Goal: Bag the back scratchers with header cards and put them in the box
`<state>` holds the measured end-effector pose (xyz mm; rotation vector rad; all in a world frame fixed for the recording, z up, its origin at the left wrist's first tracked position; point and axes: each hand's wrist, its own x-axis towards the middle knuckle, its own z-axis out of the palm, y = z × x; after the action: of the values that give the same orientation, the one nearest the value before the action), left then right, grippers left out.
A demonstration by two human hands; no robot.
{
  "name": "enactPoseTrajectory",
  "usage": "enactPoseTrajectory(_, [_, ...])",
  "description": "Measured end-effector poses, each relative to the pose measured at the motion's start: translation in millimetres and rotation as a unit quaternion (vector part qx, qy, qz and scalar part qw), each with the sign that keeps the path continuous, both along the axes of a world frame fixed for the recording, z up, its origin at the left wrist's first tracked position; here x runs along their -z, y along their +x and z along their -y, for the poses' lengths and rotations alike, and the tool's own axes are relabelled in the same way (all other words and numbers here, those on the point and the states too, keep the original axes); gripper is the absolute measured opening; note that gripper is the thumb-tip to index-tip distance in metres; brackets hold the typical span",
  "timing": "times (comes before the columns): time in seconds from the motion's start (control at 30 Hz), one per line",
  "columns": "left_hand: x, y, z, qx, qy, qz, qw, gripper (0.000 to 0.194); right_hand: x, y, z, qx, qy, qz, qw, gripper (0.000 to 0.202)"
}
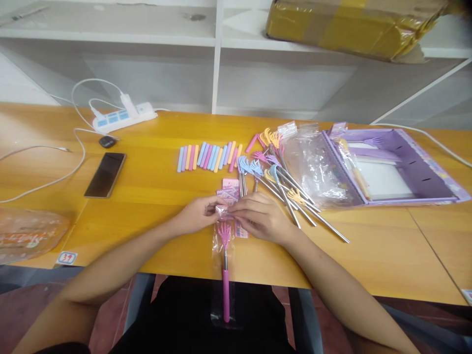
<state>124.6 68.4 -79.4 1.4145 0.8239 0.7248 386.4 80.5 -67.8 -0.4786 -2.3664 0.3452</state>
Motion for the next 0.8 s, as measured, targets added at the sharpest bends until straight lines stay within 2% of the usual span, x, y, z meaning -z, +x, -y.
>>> enactPoseTrajectory(0.17, [-2.3,1.7,2.6,0.039,-0.025,0.031,0.998,0.043,-5.1,1.0,-1.2,-0.005,-0.016,-0.002,1.0,0.029])
enactPoseTrajectory(0.37, [-2.9,0.4,-0.1,-0.001,-0.012,-0.032,0.999,0.031,-10.3,-2.3,1.6,-0.017,-0.058,-0.023,0.998,0.026])
enactPoseTrajectory(0.47, [-3.6,-0.1,0.1,-0.004,-0.012,-0.037,0.999,0.033,-5.3,-7.4,4.3,0.031,-0.094,-0.065,0.993,0.024])
enactPoseTrajectory(0.57, [-5.9,0.3,2.3,-0.015,-0.012,-0.033,0.999,0.03,2.3,-12.6,7.0,0.096,-0.125,-0.077,0.985,0.035])
enactPoseTrajectory(0.63, [-7.4,0.7,3.8,-0.018,-0.017,-0.031,0.999,0.028,6.5,-15.0,8.5,0.093,-0.167,-0.054,0.98,0.035])
enactPoseTrajectory(0.7, [-7.8,0.9,4.8,-0.016,-0.028,-0.027,0.999,0.029,9.0,-16.0,10.0,0.064,-0.226,-0.034,0.971,0.026])
enactPoseTrajectory(0.8, [-6.4,0.7,4.9,-0.008,-0.045,-0.006,0.999,0.029,8.6,-15.4,12.3,0.032,-0.335,-0.043,0.941,0.028])
